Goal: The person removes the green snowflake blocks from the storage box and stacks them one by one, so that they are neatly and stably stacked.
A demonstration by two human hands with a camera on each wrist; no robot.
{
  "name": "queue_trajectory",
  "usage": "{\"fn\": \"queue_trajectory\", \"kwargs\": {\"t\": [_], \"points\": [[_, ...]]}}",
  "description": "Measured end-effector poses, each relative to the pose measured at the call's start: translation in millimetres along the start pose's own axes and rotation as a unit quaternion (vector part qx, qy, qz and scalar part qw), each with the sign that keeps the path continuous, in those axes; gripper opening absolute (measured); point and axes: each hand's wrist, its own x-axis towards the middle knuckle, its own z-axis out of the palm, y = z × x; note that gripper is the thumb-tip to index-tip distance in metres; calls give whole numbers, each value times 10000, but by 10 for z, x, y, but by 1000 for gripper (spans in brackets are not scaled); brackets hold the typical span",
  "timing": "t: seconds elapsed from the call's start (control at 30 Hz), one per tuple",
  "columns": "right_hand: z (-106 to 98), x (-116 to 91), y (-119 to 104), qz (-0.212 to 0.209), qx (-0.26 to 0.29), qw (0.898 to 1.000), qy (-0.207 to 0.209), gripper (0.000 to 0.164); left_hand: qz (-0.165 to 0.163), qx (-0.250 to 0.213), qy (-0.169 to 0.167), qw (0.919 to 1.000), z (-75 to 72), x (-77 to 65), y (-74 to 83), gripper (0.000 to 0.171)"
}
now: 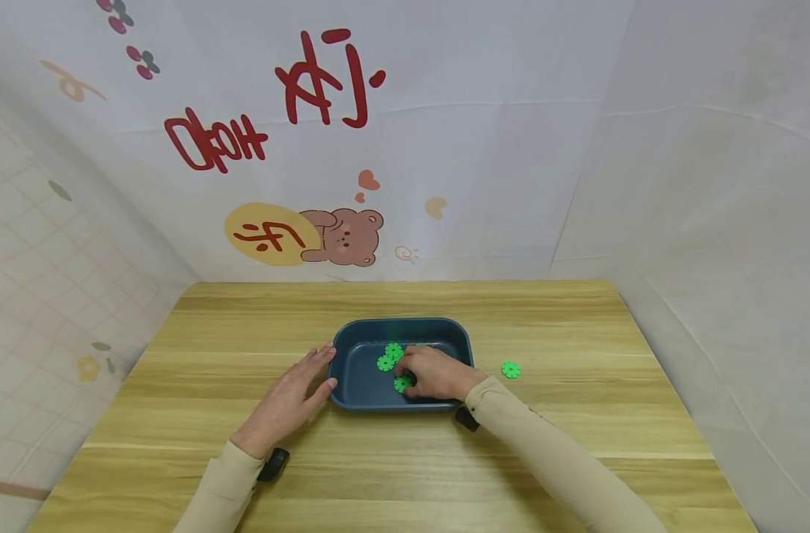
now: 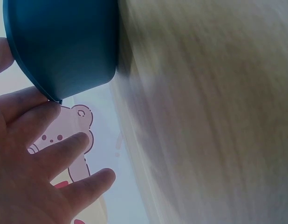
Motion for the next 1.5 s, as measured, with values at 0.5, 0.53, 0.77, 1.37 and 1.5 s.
{"fn": "queue_trajectory", "kwargs": {"t": [0.5,0.53,0.77,1.37,1.5], "points": [[-195,-131,-70,152,386,9985,360,27,79,-52,79,9999,5,6,-18,60],[-209,-143,-78,149,431,9982,394,27,96,-70,93,9999,5,7,-20,60],[-256,-251,-86,167,533,9960,698,28,187,-119,69,9997,-5,18,-45,60],[-331,-510,-98,260,724,9896,1219,28,154,-206,-100,9996,-42,8,-84,59],[-335,-574,-83,361,706,9876,1352,29,179,-218,-79,9996,-40,8,-82,59]]}}
